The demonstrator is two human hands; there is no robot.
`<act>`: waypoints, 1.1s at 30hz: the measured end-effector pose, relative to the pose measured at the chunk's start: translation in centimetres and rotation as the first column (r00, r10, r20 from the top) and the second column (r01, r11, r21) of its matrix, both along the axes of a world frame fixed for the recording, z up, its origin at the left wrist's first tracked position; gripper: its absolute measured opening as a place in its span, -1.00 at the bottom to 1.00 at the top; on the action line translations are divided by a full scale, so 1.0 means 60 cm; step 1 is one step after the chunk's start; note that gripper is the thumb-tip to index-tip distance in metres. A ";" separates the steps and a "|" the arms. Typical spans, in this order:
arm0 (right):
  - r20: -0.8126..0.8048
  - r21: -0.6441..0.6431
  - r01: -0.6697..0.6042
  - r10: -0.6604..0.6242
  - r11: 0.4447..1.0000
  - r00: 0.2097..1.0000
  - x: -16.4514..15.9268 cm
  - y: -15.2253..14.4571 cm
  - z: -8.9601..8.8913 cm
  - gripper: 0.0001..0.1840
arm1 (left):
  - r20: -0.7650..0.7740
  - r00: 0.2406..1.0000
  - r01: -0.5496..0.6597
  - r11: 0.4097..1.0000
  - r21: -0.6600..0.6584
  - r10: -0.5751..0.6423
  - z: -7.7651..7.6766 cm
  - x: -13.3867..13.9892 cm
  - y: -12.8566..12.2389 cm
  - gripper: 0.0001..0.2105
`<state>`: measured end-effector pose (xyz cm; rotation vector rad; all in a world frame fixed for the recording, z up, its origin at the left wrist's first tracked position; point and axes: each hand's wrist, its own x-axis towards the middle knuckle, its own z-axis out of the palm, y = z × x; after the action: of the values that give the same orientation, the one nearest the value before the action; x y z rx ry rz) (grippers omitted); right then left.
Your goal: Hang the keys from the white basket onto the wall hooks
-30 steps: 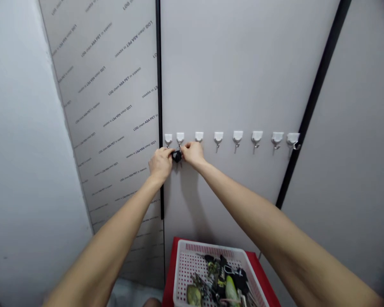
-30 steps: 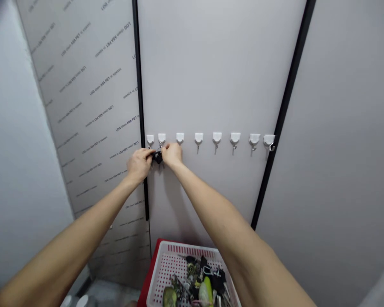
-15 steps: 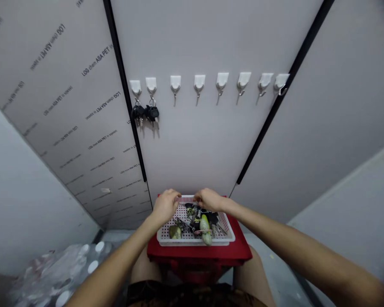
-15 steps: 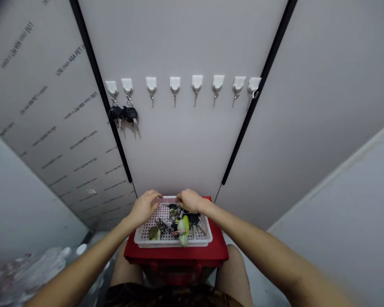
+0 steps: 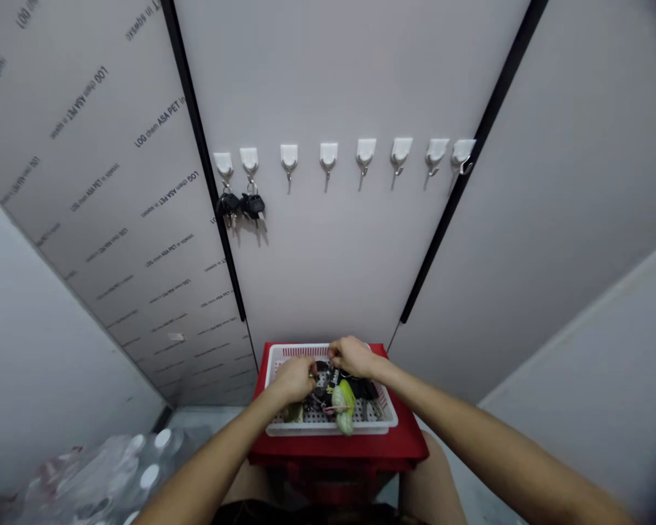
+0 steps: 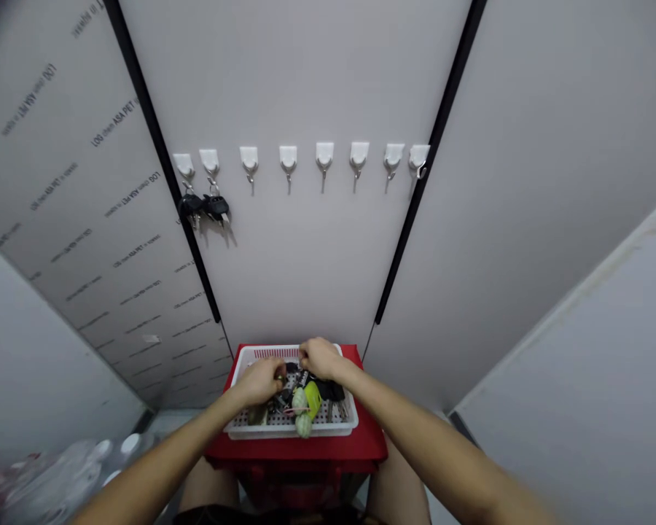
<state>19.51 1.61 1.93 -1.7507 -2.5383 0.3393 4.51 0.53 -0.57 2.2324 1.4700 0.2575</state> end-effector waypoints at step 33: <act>-0.922 0.241 0.385 0.086 0.891 0.378 -0.134 0.132 0.399 -0.89 | 0.976 0.194 -0.130 0.989 -0.071 0.096 0.380 -0.030 0.116 -0.98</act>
<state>11.47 9.51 25.87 -1.0783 -1.4304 0.5133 2.70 7.52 22.20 1.2870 0.7936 1.4714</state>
